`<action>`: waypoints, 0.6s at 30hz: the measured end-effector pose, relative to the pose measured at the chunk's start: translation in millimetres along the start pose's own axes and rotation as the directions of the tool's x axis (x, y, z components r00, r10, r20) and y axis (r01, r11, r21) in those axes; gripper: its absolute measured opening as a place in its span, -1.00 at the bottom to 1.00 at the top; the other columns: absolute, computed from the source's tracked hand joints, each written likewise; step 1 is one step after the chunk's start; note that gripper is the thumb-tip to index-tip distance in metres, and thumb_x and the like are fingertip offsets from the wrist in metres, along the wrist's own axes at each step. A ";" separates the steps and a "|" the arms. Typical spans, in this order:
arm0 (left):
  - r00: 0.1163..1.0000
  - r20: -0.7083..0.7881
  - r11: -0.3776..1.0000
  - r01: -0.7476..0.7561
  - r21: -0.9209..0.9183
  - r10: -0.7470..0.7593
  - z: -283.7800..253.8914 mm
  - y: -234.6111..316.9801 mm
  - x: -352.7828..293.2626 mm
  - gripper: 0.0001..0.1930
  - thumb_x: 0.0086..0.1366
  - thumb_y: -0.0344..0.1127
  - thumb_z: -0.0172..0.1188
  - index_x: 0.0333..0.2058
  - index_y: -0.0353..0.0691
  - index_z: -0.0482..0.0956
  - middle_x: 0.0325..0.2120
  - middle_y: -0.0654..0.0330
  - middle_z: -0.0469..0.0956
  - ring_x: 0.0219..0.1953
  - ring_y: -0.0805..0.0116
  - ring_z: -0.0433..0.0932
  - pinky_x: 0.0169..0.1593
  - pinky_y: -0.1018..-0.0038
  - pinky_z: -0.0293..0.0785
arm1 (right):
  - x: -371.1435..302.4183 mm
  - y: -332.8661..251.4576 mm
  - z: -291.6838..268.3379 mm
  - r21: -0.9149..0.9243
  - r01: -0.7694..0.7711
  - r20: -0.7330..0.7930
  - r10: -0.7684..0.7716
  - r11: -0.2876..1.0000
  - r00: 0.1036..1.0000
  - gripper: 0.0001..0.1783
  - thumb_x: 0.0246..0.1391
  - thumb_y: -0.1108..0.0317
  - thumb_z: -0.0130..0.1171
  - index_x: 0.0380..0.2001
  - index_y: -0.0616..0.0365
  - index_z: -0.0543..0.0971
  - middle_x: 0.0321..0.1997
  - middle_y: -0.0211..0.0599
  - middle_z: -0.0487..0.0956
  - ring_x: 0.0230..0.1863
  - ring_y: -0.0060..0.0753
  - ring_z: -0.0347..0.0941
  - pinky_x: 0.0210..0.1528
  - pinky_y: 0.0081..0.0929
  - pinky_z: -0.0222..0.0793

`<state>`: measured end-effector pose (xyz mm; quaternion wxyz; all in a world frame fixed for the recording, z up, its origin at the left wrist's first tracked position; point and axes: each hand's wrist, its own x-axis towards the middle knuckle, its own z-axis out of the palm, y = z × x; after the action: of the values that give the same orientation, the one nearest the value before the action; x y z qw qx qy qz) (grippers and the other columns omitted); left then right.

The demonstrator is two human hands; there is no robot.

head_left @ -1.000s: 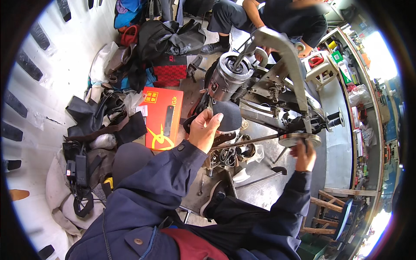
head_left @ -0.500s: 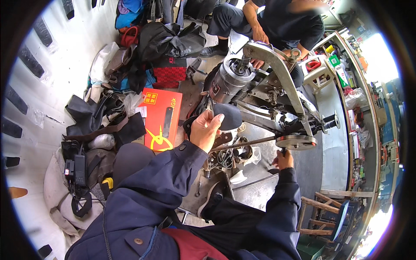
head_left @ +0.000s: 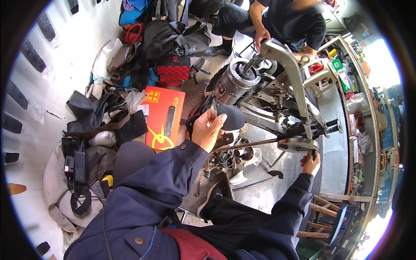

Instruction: The person inserts a black insole into a black boot, then secures the boot on a sewing machine and stitches along the upper edge. The person adjusts the boot and machine parts during the process.

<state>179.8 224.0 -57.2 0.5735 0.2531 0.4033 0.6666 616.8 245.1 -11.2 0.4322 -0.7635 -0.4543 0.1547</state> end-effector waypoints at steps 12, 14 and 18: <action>0.999 0.031 0.999 0.006 0.032 -0.007 -4.1 1.2 -1.2 -0.75 0.37 -0.19 0.27 -0.43 -0.12 0.43 -0.48 0.37 0.55 -0.51 0.66 0.48 -0.42 0.66 0.45 | -70.2 -35.3 69.3 0.052 0.058 0.527 -0.077 0.997 0.847 -0.77 0.26 0.28 0.14 -0.26 0.27 0.50 -0.56 -0.28 0.58 -0.61 -0.46 0.54 -0.60 -0.52 0.39; 1.000 0.016 1.000 -0.005 0.011 0.005 -1.9 2.1 -1.1 -0.73 0.37 -0.22 0.27 -0.45 -0.14 0.41 -0.55 0.41 0.48 -0.55 0.67 0.42 -0.44 0.66 0.41 | -60.1 -52.9 44.8 0.179 0.070 0.374 -0.134 0.981 0.918 -0.82 0.27 0.33 0.12 -0.30 0.24 0.52 -0.54 -0.32 0.59 -0.59 -0.54 0.50 -0.59 -0.60 0.34; 1.000 0.006 1.000 -0.017 0.004 0.017 -1.3 3.8 0.0 -0.74 0.36 -0.21 0.28 -0.44 -0.14 0.42 -0.55 0.41 0.47 -0.55 0.67 0.42 -0.44 0.67 0.40 | -18.2 -37.5 -0.1 0.096 0.145 0.102 -0.154 0.985 0.983 -0.85 0.26 0.30 0.15 -0.28 0.16 0.53 -0.57 -0.41 0.53 -0.64 -0.60 0.43 -0.59 -0.66 0.27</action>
<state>176.7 223.6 -54.8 0.5685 0.2597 0.4010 0.6697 586.1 237.9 16.0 0.4503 -0.6978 -0.5261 0.1830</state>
